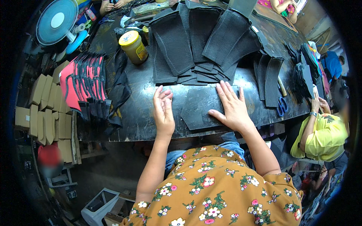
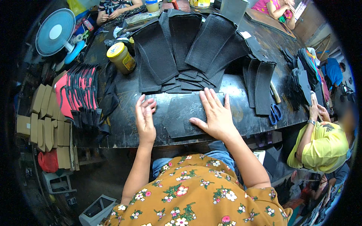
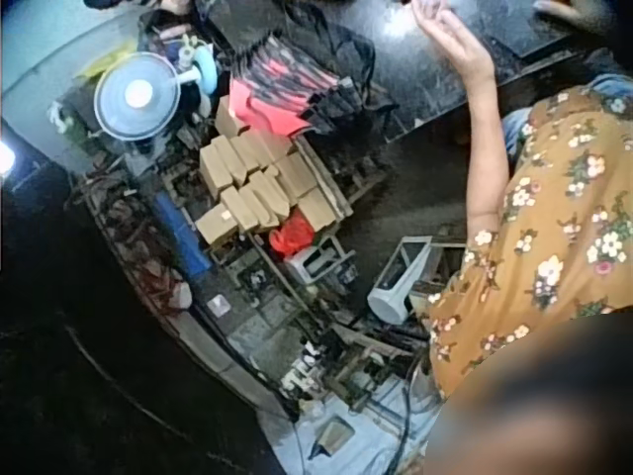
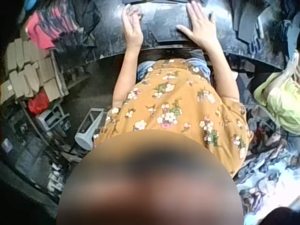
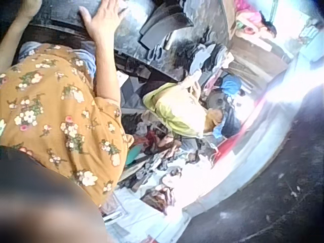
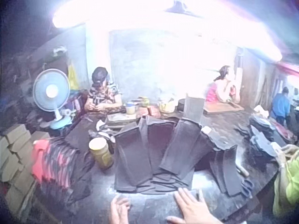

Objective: The person repeatedly picks up black fabric pieces, folds them, and uses a hammer to tap the edges on a workbench. The person also handles a yellow container and wipes the table surface. Finished pieces are stacked on the table.

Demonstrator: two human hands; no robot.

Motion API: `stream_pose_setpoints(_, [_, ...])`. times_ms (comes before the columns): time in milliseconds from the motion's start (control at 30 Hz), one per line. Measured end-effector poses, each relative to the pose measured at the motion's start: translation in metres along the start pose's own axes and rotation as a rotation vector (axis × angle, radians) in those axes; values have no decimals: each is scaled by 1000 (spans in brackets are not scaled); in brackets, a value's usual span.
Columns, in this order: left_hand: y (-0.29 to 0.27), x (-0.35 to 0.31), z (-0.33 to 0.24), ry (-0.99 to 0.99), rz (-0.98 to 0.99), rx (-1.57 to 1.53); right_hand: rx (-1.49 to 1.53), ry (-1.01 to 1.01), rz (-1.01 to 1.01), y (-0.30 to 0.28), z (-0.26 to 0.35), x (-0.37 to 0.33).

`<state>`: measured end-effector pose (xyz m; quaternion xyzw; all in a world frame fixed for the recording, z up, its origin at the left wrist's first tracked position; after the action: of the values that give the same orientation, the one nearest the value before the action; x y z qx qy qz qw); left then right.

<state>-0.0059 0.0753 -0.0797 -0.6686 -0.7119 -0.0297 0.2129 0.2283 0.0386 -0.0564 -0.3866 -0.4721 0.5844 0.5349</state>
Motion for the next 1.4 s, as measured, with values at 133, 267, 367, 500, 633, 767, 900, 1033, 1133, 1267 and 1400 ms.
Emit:
stream_pose_setpoints(133, [8, 2, -2, 19, 25, 36, 175, -217, -58, 19, 54, 3])
stream_pose_setpoints(267, [3, 2, 1, 2, 9, 8, 241, -414, -2, 30, 83, 2])
stream_pose_setpoints(367, [1, 0, 2, 6, 5, 13, 128, -122, -11, 4, 3, -5])
stream_pose_setpoints(500, [3, 0, 2, 24, -7, 65, -43, 128, 13, -3, -31, -12])
stream_pose_setpoints(633, [7, 3, -3, 54, 23, 70, 158, -252, 76, 16, 58, -28])
stream_pose_setpoints(767, [26, -6, -21, 211, 215, 411, 156, -257, 133, 3, 40, -47])
stream_pose_setpoints(900, [37, -16, -30, 294, 289, 641, 17, 11, -15, -11, 2, -44])
stream_pose_setpoints(1033, [40, -16, -32, 283, 289, 644, 311, -245, 175, 11, 53, -65])
stream_pose_setpoints(1133, [41, -16, -33, 297, 285, 651, 37, -163, 183, 8, 25, -69])
stream_pose_setpoints(1267, [41, -19, -33, 302, 288, 669, 122, -78, -57, -5, -17, -36])
stream_pose_setpoints(1400, [43, -21, -32, 299, 298, 692, 99, -175, -73, 9, 13, -54])
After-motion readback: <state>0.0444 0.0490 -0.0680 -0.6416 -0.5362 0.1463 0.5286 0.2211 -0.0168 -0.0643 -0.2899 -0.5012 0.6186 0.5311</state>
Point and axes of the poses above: each hand's wrist, its own x-axis towards the middle knuckle, its own y-axis out of the palm, z = x × y, the point moved 10 cm from there along x, towards the middle knuckle, and after that the axes turned 13 degrees about x, right-handed, at the moved point
